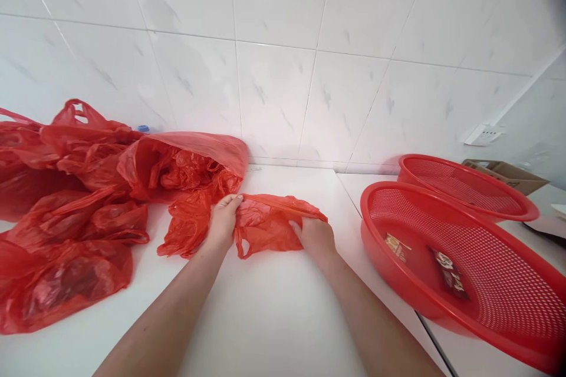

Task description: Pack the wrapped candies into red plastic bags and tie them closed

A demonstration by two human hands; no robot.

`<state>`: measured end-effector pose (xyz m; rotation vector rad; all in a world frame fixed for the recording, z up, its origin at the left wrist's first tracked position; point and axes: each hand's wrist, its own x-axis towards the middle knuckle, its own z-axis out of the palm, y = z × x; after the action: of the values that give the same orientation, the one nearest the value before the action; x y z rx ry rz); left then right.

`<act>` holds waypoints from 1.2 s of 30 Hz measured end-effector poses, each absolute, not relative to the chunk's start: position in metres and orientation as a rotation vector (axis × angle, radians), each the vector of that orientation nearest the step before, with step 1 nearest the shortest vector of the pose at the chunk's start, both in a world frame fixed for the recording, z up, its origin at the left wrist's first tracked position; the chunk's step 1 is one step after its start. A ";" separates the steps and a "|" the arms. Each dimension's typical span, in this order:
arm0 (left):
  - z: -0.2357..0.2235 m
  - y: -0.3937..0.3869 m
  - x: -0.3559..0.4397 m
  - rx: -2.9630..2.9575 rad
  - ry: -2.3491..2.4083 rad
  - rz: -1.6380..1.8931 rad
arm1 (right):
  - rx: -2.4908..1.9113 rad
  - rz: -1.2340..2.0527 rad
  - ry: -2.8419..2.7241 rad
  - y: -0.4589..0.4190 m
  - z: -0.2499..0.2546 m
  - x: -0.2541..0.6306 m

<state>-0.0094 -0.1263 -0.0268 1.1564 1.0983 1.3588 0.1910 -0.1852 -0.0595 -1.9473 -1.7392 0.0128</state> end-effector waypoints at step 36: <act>-0.057 -0.136 -0.001 2.518 1.152 0.372 | -1.815 0.591 -1.063 -0.171 -0.068 0.221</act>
<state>-0.0011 -0.1365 -0.0574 2.5180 1.1522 0.3721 0.2213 -0.1714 -0.0678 -1.8152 -1.0629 0.5911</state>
